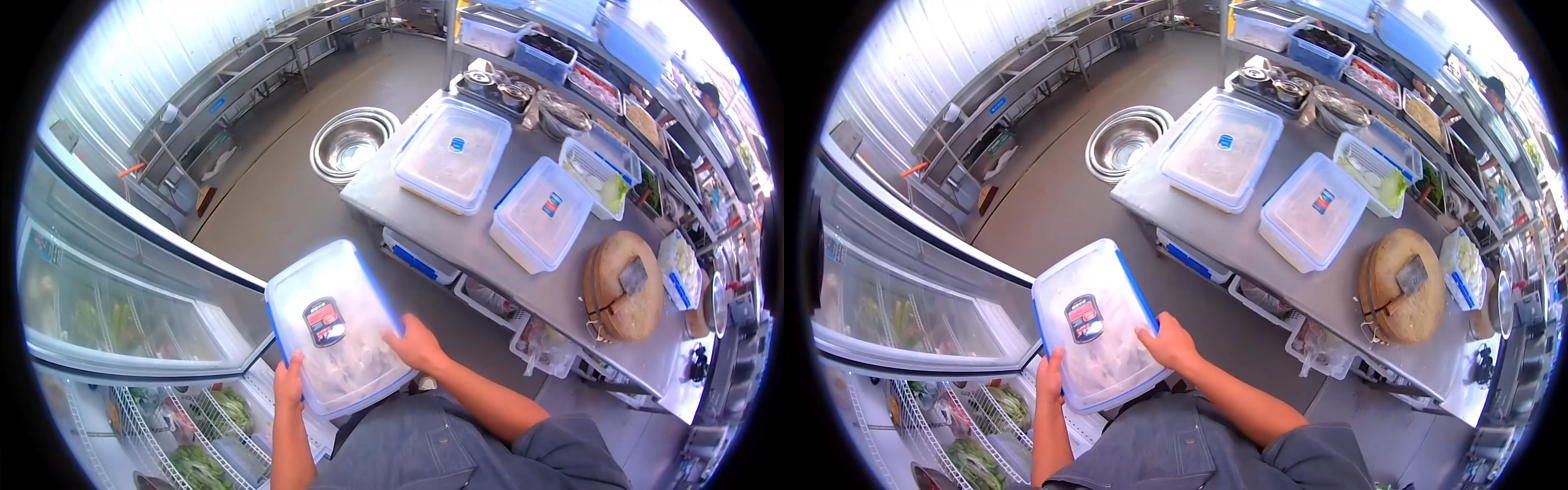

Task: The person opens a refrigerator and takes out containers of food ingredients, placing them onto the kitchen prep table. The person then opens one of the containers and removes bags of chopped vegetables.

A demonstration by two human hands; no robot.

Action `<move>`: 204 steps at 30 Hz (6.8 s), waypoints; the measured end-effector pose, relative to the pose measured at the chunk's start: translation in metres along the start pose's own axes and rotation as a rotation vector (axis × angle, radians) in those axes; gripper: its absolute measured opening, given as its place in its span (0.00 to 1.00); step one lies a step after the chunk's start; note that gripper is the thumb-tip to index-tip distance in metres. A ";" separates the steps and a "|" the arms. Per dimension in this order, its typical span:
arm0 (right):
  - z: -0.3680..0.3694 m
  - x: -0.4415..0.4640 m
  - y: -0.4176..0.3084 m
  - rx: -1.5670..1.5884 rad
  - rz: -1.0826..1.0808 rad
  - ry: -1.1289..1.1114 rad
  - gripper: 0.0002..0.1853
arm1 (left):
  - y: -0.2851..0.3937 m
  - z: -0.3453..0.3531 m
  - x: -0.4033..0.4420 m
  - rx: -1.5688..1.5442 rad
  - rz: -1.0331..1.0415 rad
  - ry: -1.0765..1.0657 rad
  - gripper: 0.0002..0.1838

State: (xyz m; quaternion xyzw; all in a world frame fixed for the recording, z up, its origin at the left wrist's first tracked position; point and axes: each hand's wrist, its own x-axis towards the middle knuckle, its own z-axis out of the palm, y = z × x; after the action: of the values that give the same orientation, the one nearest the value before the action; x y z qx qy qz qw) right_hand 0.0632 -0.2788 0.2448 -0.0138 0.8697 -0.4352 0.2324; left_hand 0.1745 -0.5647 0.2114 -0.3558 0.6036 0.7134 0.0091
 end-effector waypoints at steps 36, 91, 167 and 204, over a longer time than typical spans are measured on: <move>-0.161 -0.070 0.083 0.362 0.302 0.616 0.28 | 0.090 0.260 0.031 0.266 0.109 -0.597 0.26; -0.027 -0.151 0.387 0.529 0.951 0.369 0.11 | 0.017 0.233 0.232 0.611 -0.329 -0.608 0.07; 0.072 0.192 0.021 -0.413 0.462 -0.422 0.13 | -0.287 -0.431 -0.027 -1.892 0.719 1.527 0.37; 0.455 0.064 -0.153 -0.290 0.080 -1.398 0.31 | -0.225 -0.292 -0.004 -1.847 0.700 1.374 0.15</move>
State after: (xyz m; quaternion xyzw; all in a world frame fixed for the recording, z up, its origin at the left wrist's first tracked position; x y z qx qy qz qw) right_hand 0.1680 -0.7298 0.1025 -0.2882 0.5662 -0.1956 0.7471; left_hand 0.4224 -0.7557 0.0164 -0.3507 -0.1928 0.5016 -0.7670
